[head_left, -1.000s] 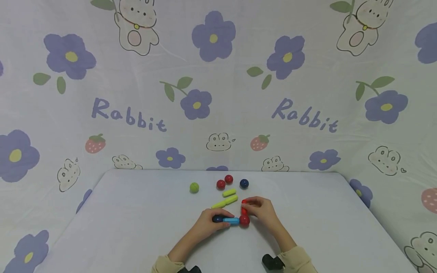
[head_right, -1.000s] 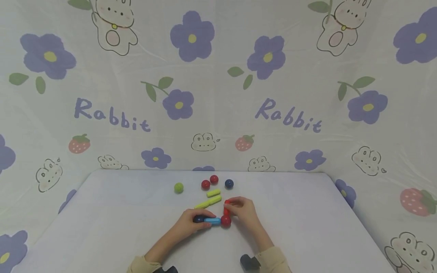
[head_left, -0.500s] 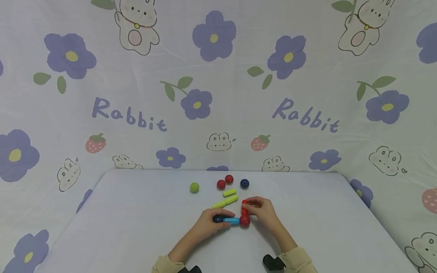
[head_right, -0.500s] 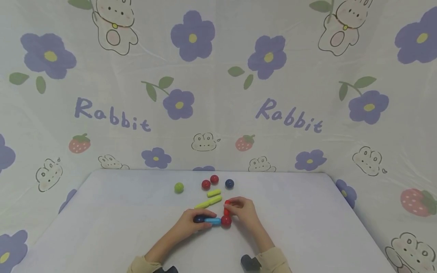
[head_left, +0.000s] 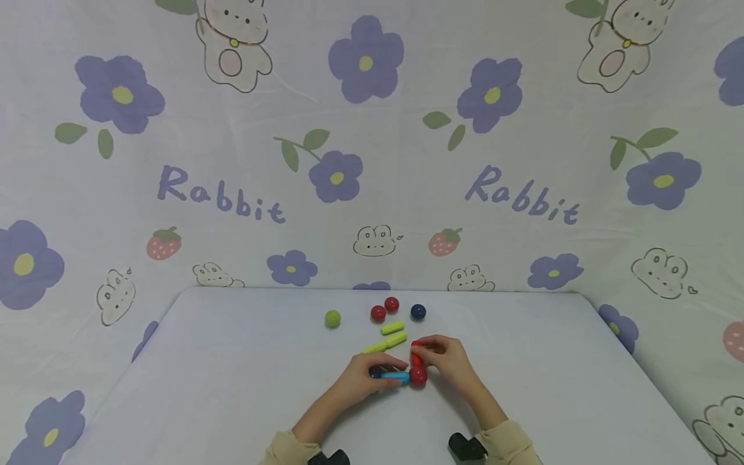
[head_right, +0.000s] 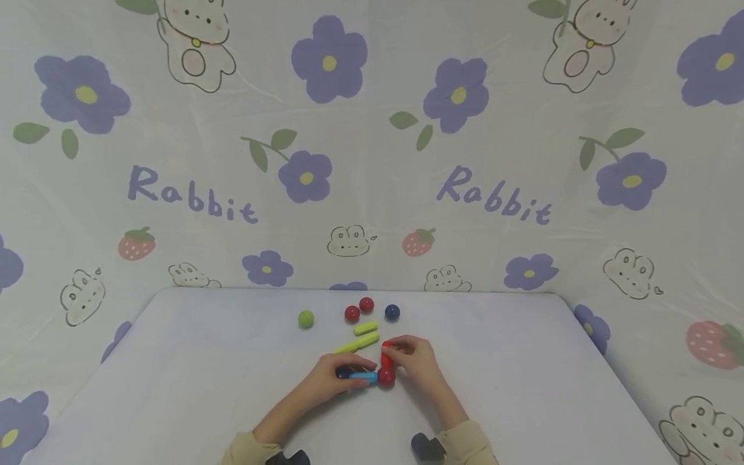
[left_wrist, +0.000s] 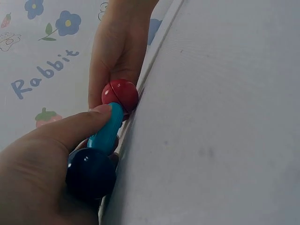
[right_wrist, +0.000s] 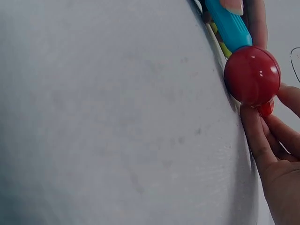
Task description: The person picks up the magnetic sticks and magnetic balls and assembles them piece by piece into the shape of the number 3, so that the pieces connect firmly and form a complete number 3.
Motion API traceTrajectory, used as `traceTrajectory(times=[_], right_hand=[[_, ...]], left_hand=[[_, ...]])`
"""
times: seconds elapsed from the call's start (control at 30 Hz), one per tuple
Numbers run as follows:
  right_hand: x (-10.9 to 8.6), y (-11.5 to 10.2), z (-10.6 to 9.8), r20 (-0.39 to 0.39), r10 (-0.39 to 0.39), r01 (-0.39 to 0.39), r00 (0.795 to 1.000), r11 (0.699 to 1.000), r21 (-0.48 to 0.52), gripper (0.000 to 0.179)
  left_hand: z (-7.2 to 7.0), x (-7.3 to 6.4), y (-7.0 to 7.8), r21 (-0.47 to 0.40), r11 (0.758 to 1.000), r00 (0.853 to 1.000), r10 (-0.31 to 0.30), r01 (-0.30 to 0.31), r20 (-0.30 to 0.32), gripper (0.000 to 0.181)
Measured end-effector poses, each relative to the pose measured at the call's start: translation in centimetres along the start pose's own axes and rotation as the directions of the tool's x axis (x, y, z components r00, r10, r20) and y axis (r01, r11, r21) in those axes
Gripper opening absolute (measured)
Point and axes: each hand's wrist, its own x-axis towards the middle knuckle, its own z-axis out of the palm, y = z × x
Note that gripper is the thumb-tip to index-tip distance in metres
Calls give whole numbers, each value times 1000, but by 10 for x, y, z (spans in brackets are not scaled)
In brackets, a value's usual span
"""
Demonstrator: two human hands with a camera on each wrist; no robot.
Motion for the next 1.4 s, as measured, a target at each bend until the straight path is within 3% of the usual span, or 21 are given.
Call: traceTrajectory(times=[0.23, 0.4, 0.57, 0.7, 0.83, 1.1, 1.4], right_hand=[[4, -2, -1, -11, -6, 6, 1000, 999, 44, 34], [14, -3, -1, -92, -33, 37, 995, 999, 38, 30], [27, -4, 0, -203, -92, 90, 975, 996, -16, 34], [36, -4, -1, -253, -98, 110, 963, 993, 33, 40], [45, -2, -2, -212, -88, 102, 973, 993, 58, 48], [58, -4, 0, -80, -84, 83, 993, 996, -24, 58], [57, -6, 2, -105, -185, 177, 977, 981, -82, 45]], left_hand=[[1, 1, -5, 5, 1000, 1000, 21, -21, 16, 27], [0, 2, -8, 7, 999, 999, 32, -32, 29, 26], [0, 2, -8, 14, 1000, 999, 25, -26, 35, 27], [-1, 2, -7, 7, 1000, 999, 16, -17, 35, 27], [-1, 0, -2, -8, 1000, 999, 11, -11, 31, 27], [0, 1, -6, -1, 1000, 999, -7, 7, 45, 27], [0, -1, -1, 14, 1000, 1000, -17, 16, 25, 28]])
